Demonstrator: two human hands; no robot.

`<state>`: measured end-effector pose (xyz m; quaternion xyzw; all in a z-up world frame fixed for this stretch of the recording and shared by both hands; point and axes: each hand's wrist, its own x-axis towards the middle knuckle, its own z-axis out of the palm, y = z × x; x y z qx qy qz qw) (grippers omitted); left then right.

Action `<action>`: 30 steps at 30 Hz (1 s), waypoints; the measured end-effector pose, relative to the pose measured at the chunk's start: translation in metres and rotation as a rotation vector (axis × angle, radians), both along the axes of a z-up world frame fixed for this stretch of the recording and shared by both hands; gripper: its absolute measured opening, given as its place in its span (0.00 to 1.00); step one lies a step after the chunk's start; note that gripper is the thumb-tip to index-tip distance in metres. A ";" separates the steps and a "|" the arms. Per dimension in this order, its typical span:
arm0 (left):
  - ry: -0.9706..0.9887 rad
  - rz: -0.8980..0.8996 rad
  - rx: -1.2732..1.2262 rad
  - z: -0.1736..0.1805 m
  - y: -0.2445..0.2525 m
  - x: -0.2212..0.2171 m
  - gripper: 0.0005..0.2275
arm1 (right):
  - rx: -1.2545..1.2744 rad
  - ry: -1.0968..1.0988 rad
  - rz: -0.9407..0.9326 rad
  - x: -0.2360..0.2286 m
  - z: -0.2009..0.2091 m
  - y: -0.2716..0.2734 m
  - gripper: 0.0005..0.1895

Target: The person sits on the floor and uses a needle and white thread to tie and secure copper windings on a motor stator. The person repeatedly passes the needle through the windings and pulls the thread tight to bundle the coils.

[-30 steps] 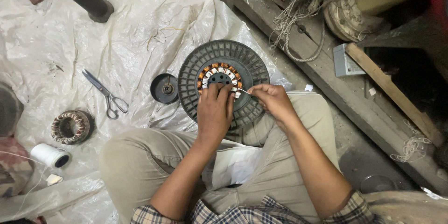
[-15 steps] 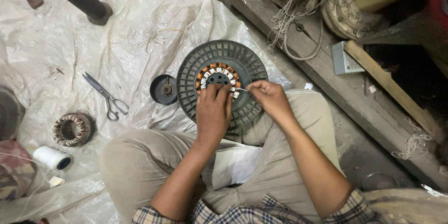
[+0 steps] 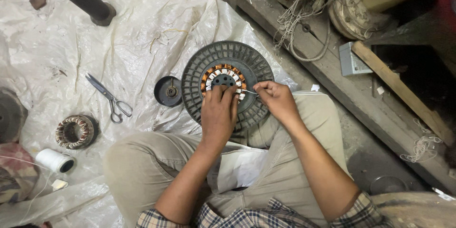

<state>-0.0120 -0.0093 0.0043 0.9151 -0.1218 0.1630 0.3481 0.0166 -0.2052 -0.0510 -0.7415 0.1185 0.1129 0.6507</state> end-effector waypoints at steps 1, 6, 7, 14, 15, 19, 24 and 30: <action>-0.001 -0.004 -0.005 0.000 0.000 0.000 0.11 | 0.058 0.025 -0.007 0.001 -0.002 -0.001 0.09; -0.016 -0.005 -0.001 0.001 0.000 0.000 0.12 | 0.117 0.114 0.007 0.002 0.005 0.001 0.08; -0.013 -0.005 -0.001 0.002 0.000 0.000 0.11 | 0.097 0.100 0.018 0.001 0.010 0.002 0.08; 0.004 -0.011 -0.002 0.003 0.001 0.000 0.11 | -0.712 -0.395 0.155 -0.014 0.050 0.013 0.08; 0.006 -0.012 -0.001 0.003 0.001 0.001 0.11 | -0.751 -0.481 0.156 -0.014 0.053 0.014 0.07; 0.010 -0.012 0.006 0.003 0.001 0.000 0.11 | -0.911 -0.626 0.140 -0.017 0.061 0.019 0.06; 0.013 -0.005 -0.004 0.002 0.000 0.001 0.10 | -0.919 -0.635 0.109 -0.018 0.061 0.022 0.05; 0.018 -0.010 -0.013 0.002 0.001 0.001 0.10 | -0.938 -0.632 0.124 -0.017 0.057 0.023 0.04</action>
